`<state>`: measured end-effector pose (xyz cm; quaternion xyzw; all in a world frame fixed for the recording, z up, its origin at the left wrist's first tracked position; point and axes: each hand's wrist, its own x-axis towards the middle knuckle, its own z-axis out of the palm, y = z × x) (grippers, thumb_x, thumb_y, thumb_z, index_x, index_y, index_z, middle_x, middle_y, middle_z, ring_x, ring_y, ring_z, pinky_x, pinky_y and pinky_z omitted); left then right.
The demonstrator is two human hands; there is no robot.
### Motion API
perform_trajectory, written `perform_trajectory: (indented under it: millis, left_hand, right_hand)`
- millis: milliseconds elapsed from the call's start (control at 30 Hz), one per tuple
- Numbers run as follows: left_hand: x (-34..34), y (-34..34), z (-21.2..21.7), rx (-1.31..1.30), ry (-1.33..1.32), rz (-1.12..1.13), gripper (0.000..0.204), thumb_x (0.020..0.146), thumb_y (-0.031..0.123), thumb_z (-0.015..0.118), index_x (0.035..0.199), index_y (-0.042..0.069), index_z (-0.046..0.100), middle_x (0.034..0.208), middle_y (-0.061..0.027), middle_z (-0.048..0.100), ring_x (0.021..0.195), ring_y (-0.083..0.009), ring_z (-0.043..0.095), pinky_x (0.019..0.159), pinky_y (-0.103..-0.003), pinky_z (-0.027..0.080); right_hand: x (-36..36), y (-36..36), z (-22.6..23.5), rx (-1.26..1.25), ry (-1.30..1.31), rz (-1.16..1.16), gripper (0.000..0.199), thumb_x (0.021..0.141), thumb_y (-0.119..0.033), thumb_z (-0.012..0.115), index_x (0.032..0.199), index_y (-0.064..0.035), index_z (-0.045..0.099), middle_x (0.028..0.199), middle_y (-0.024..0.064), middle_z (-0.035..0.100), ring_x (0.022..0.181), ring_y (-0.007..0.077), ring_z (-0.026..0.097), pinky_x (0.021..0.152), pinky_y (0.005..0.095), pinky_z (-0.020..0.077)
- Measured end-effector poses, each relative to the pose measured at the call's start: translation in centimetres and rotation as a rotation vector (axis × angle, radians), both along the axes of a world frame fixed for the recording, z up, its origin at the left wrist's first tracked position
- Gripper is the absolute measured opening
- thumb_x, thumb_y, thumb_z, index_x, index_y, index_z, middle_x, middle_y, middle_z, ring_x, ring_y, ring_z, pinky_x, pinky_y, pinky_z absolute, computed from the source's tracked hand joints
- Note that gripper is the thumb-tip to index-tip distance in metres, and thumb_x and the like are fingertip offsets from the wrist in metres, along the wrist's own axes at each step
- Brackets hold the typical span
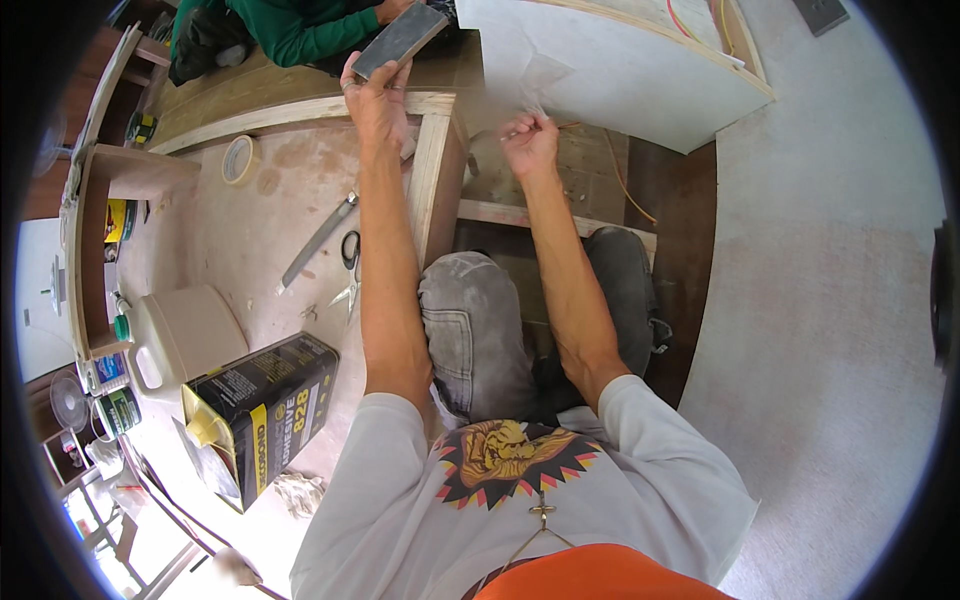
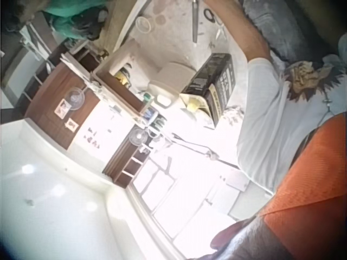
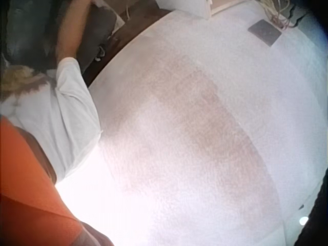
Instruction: The person is assembling a wooden structure, using a chisel to carve and shape the wood, and a sanding block to smooth the edges. The person also handles a plastic bag and a small wooden piece.
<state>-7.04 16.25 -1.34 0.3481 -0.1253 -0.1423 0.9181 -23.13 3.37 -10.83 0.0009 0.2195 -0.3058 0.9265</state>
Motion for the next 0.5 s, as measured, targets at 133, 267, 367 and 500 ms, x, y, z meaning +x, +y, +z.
perform_trajectory:
  millis: [133, 267, 367, 500]
  left_hand:
    - [-0.3, -0.4, 0.3, -0.011, -0.004, -0.030, 0.072, 0.080, -0.018, 0.063, 0.139, 0.005, 0.029, 0.128, -0.0204, 0.048, 0.113, -0.0325, 0.060, 0.103, -0.051, 0.053]
    - [-0.2, 0.0, 0.1, -0.017, -0.008, -0.019, 0.073, 0.079, -0.017, 0.063, 0.140, 0.004, 0.029, 0.127, -0.0205, 0.049, 0.111, -0.0321, 0.061, 0.103, -0.050, 0.054]
    - [-0.4, -0.4, 0.2, -0.003, -0.010, 0.000, 0.072, 0.079, -0.017, 0.064, 0.139, 0.004, 0.030, 0.125, -0.0206, 0.050, 0.110, -0.0323, 0.061, 0.102, -0.049, 0.054]
    - [-0.2, -0.1, -0.1, 0.018, -0.004, -0.015, 0.071, 0.079, -0.017, 0.064, 0.138, 0.005, 0.031, 0.128, -0.0198, 0.049, 0.110, -0.0324, 0.061, 0.102, -0.050, 0.054]
  right_hand:
    - [-0.7, 0.0, -0.5, -0.107, 0.084, -0.187, 0.012, 0.093, -0.021, 0.056, 0.099, -0.0110, 0.053, 0.080, 0.0008, 0.049, 0.072, 0.0147, 0.049, 0.064, 0.0351, 0.0462]
    - [-1.5, 2.2, 1.0, -0.534, 0.347, -0.360, 0.010, 0.095, -0.021, 0.054, 0.096, -0.0107, 0.055, 0.076, 0.0002, 0.050, 0.068, 0.0126, 0.049, 0.064, 0.0328, 0.0480]
    - [-3.4, 2.2, 0.2, -0.783, 0.429, -0.261, 0.016, 0.097, -0.027, 0.055, 0.097, -0.0103, 0.056, 0.074, 0.0007, 0.053, 0.065, 0.0112, 0.051, 0.066, 0.0309, 0.0497]
    - [-6.7, 2.0, -1.4, -0.776, 0.541, 0.060, 0.036, 0.100, -0.043, 0.052, 0.104, -0.0082, 0.058, 0.076, 0.0019, 0.055, 0.069, 0.0131, 0.056, 0.067, 0.0311, 0.0517]
